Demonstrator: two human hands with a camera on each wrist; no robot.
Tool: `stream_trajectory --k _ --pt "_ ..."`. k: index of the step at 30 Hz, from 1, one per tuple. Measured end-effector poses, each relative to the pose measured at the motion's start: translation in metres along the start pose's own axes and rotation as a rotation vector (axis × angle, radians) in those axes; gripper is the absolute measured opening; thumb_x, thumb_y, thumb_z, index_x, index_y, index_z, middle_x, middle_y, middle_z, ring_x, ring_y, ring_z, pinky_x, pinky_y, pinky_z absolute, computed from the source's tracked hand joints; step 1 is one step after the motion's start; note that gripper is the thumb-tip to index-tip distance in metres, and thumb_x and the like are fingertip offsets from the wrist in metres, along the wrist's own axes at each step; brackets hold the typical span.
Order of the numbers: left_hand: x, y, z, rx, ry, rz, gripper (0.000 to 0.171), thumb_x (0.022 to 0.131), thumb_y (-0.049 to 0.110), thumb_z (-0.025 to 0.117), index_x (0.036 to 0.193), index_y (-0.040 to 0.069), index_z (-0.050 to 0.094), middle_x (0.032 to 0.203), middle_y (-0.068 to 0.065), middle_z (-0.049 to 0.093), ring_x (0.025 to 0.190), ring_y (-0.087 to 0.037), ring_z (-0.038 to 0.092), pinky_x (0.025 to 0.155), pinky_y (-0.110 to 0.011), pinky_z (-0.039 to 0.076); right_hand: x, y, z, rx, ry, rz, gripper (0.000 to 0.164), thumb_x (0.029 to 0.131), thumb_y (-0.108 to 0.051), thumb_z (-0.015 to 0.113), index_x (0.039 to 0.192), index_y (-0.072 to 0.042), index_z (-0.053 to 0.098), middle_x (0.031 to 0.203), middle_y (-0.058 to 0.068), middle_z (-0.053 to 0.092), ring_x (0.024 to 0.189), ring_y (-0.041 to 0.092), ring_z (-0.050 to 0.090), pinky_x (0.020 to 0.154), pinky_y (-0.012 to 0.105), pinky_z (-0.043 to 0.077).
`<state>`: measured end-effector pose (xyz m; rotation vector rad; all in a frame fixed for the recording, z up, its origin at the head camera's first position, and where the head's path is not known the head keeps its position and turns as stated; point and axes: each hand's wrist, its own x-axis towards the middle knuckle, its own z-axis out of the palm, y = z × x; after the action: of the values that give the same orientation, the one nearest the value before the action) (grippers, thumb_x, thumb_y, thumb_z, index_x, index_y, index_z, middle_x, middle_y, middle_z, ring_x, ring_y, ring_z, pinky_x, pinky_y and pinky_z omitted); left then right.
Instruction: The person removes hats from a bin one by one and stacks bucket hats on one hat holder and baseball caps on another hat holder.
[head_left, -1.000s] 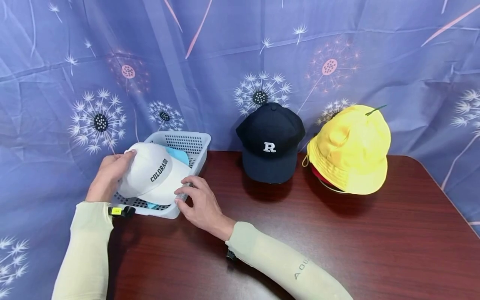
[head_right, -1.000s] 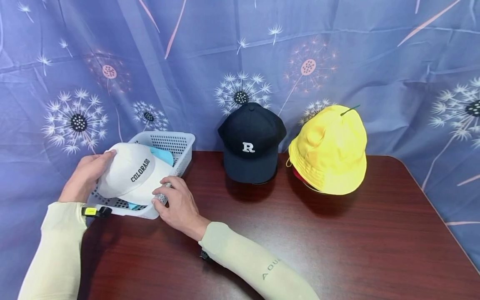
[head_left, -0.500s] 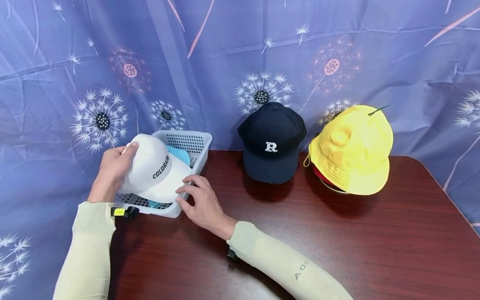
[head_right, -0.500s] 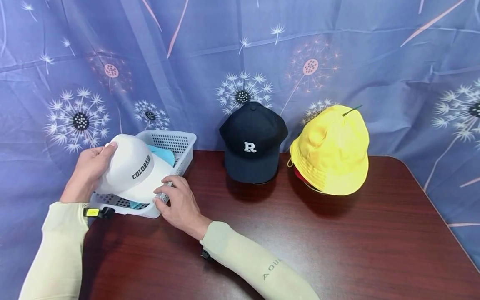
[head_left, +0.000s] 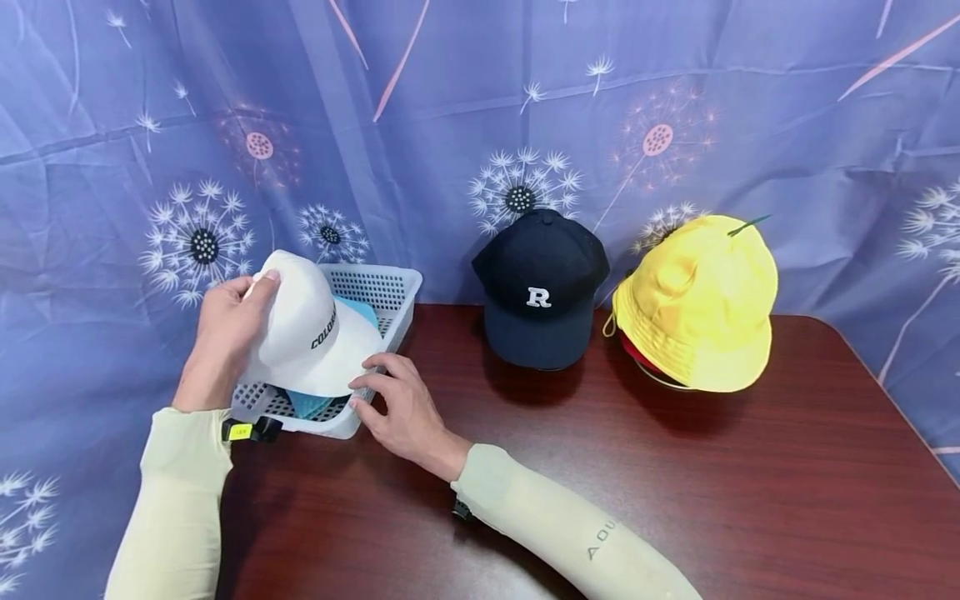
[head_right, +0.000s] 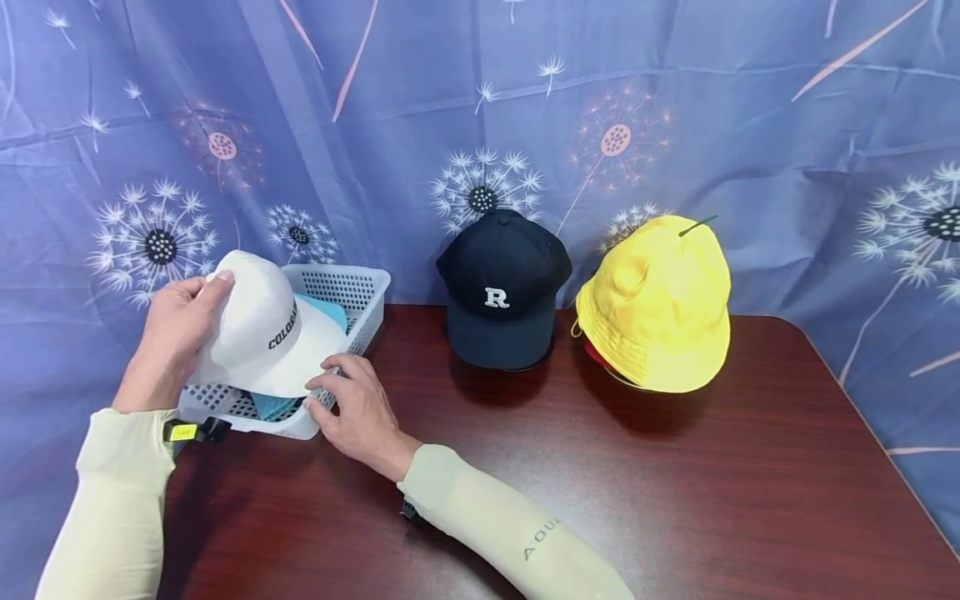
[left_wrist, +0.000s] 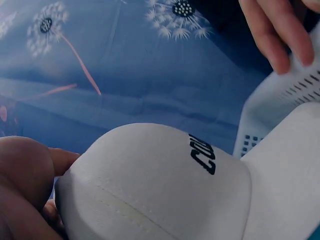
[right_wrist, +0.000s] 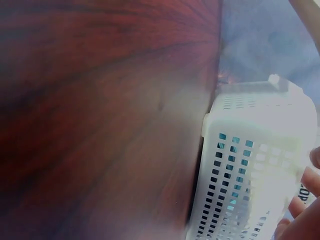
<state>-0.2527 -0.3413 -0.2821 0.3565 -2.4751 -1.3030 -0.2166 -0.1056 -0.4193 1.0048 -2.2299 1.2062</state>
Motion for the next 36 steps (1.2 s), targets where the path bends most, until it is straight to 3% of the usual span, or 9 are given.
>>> stream_trajectory --k 4,10,15,21,25,29,36 --pt "-0.005 0.007 -0.001 -0.041 0.035 0.024 0.051 0.104 0.057 0.058 0.109 0.007 0.069 0.089 0.006 0.059 0.069 -0.007 0.058 0.057 -0.023 0.051 0.000 0.003 -0.001 0.043 0.012 -0.019 0.019 0.098 -0.016 0.076 0.114 -0.007 0.078 0.131 0.010 0.064 0.128 0.025 0.054 0.113 0.032 0.044" --pt "-0.014 0.016 -0.003 -0.079 0.058 0.041 0.043 0.105 0.054 0.059 0.100 0.012 0.068 0.083 0.008 0.057 0.069 -0.008 0.056 0.056 -0.022 0.049 0.004 0.006 -0.006 0.097 0.045 -0.039 0.019 0.097 -0.013 0.075 0.114 -0.004 0.076 0.126 0.011 0.066 0.121 0.024 0.059 0.108 0.032 0.048" --pt "-0.023 0.026 -0.002 -0.135 0.111 0.067 0.040 0.105 0.050 0.061 0.095 0.012 0.067 0.071 0.009 0.057 0.064 -0.008 0.055 0.052 -0.022 0.048 0.007 0.008 -0.016 0.142 0.099 0.015 0.028 0.097 -0.011 0.076 0.122 -0.001 0.069 0.125 0.010 0.066 0.120 0.021 0.061 0.108 0.029 0.049" --pt "-0.033 0.039 0.001 -0.260 0.146 0.072 0.025 0.105 0.041 0.066 0.095 0.019 0.071 0.071 0.010 0.063 0.062 -0.006 0.059 0.053 -0.019 0.051 0.008 0.013 -0.031 0.186 0.112 0.073 0.037 0.097 -0.011 0.076 0.130 0.001 0.065 0.126 0.015 0.065 0.119 0.027 0.062 0.106 0.034 0.051" --pt "-0.040 0.046 0.003 -0.388 0.137 0.081 0.022 0.104 0.035 0.069 0.093 0.016 0.074 0.068 0.006 0.064 0.057 -0.007 0.059 0.050 -0.020 0.049 0.007 0.018 -0.037 0.198 0.120 0.091 0.038 0.097 -0.009 0.076 0.132 0.001 0.064 0.127 0.015 0.064 0.119 0.031 0.064 0.106 0.034 0.053" --pt "-0.046 0.051 0.006 -0.416 0.100 0.102 0.023 0.104 0.035 0.070 0.092 0.016 0.074 0.068 0.006 0.064 0.056 -0.007 0.060 0.048 -0.021 0.049 0.005 0.020 -0.044 0.200 0.142 0.154 0.039 0.098 -0.010 0.075 0.134 -0.001 0.061 0.129 0.013 0.063 0.120 0.026 0.064 0.106 0.035 0.053" --pt "-0.055 0.054 0.016 -0.482 0.030 0.139 0.024 0.104 0.034 0.069 0.091 0.015 0.075 0.081 0.004 0.066 0.056 -0.007 0.063 0.048 -0.021 0.051 0.005 0.022 -0.055 0.350 0.176 0.279 0.039 0.101 -0.010 0.069 0.136 0.001 0.056 0.126 0.015 0.062 0.110 0.024 0.069 0.096 0.038 0.060"
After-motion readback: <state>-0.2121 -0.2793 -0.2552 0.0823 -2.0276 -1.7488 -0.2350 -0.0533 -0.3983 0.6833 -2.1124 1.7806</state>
